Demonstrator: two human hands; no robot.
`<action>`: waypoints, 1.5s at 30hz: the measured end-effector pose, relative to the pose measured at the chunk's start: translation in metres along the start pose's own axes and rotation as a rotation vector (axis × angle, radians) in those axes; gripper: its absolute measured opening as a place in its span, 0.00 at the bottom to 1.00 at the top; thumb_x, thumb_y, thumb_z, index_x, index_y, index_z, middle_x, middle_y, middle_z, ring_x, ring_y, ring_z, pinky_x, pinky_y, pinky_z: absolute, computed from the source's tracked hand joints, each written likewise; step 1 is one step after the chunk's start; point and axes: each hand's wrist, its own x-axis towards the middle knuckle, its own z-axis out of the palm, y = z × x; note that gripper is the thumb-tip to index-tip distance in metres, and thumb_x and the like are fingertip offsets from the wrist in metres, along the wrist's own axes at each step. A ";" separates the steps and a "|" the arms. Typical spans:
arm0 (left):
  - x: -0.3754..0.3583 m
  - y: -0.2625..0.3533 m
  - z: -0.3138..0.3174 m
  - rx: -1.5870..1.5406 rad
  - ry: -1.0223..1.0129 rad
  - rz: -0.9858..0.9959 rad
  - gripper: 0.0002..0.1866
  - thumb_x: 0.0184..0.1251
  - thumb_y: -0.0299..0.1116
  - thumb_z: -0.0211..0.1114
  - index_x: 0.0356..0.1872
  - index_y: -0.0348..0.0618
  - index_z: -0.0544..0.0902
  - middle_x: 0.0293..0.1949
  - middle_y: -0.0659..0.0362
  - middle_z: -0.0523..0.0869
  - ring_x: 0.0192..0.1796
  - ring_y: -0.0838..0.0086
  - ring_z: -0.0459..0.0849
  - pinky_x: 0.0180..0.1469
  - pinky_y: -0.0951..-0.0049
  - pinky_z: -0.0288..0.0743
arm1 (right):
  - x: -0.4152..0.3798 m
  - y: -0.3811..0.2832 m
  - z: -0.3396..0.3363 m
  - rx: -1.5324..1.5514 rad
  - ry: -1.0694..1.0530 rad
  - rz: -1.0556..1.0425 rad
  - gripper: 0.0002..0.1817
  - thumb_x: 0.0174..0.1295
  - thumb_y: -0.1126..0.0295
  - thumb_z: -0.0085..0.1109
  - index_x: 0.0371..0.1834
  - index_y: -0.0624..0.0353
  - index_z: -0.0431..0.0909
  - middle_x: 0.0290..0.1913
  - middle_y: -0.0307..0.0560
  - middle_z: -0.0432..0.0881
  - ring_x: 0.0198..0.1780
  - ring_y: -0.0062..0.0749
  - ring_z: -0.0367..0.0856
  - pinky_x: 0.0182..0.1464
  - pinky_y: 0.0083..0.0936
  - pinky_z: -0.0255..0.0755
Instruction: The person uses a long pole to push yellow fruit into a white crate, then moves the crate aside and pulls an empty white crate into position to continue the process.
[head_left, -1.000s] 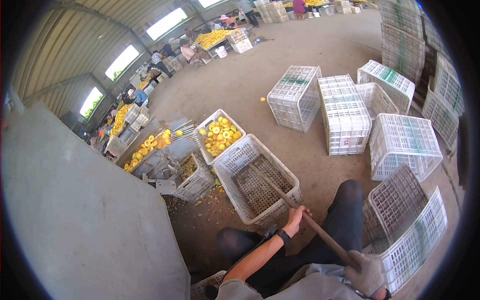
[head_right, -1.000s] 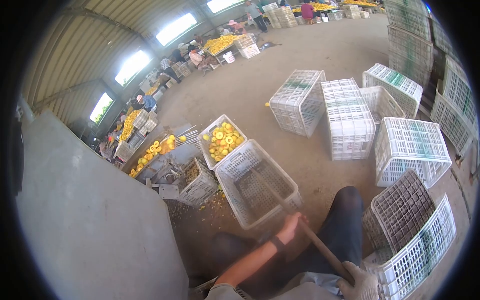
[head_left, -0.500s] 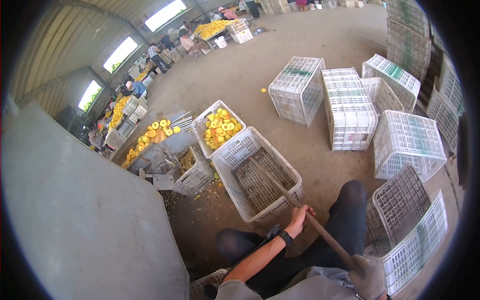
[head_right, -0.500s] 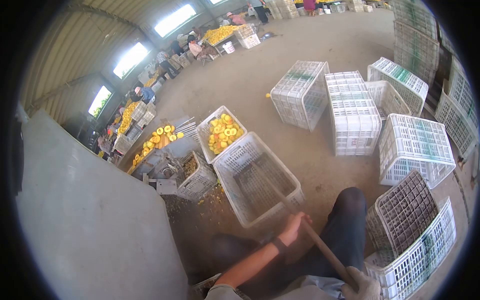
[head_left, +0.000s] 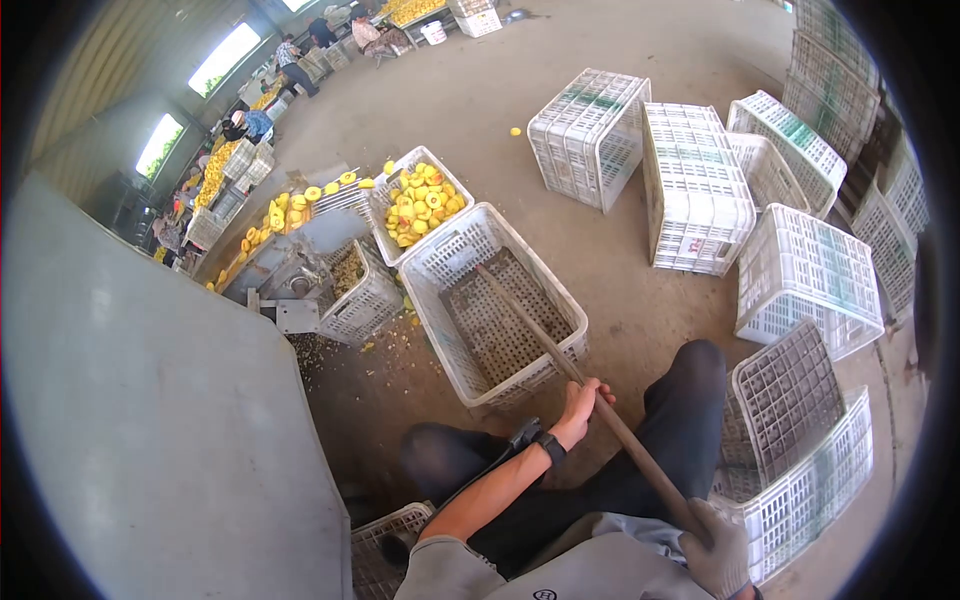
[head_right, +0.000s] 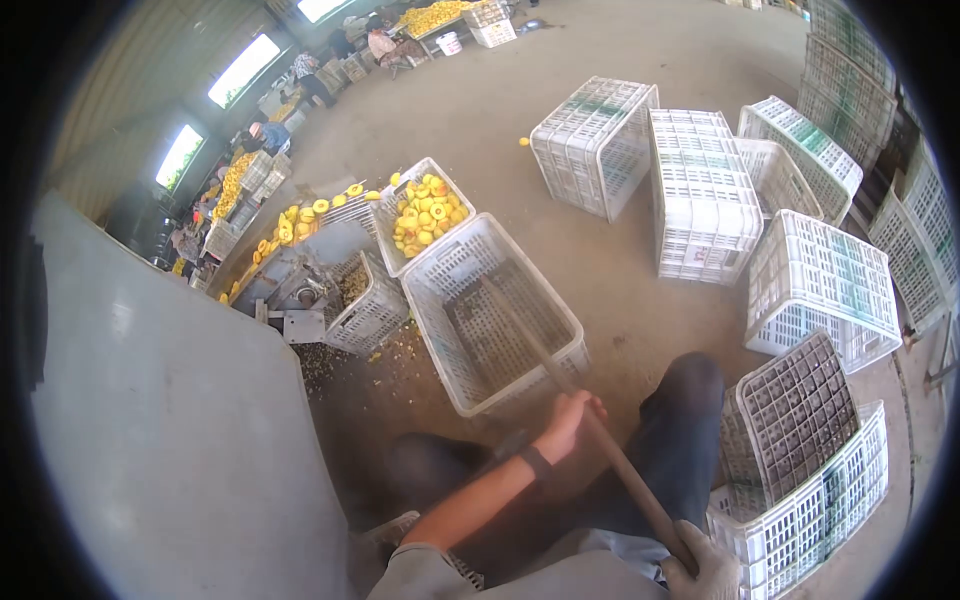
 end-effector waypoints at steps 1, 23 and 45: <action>-0.002 0.002 0.001 -0.002 0.003 -0.003 0.15 0.71 0.36 0.56 0.32 0.33 0.82 0.30 0.53 0.87 0.33 0.67 0.89 0.34 0.67 0.77 | 0.000 0.001 0.001 -0.006 -0.001 0.006 0.25 0.60 0.71 0.65 0.62 0.65 0.80 0.55 0.65 0.84 0.58 0.58 0.82 0.63 0.44 0.73; -0.009 0.008 0.001 -0.022 0.027 0.012 0.12 0.72 0.34 0.58 0.36 0.32 0.77 0.32 0.52 0.85 0.27 0.65 0.86 0.30 0.65 0.81 | 0.001 0.003 0.008 -0.055 0.016 -0.035 0.26 0.58 0.72 0.65 0.62 0.64 0.80 0.54 0.67 0.83 0.57 0.61 0.81 0.63 0.47 0.72; -0.007 0.026 -0.001 0.032 0.128 -0.056 0.13 0.72 0.35 0.57 0.39 0.32 0.73 0.32 0.52 0.81 0.24 0.66 0.83 0.25 0.62 0.77 | -0.002 -0.005 0.018 -0.119 0.095 -0.133 0.26 0.57 0.72 0.65 0.62 0.67 0.80 0.48 0.65 0.85 0.52 0.56 0.84 0.57 0.44 0.76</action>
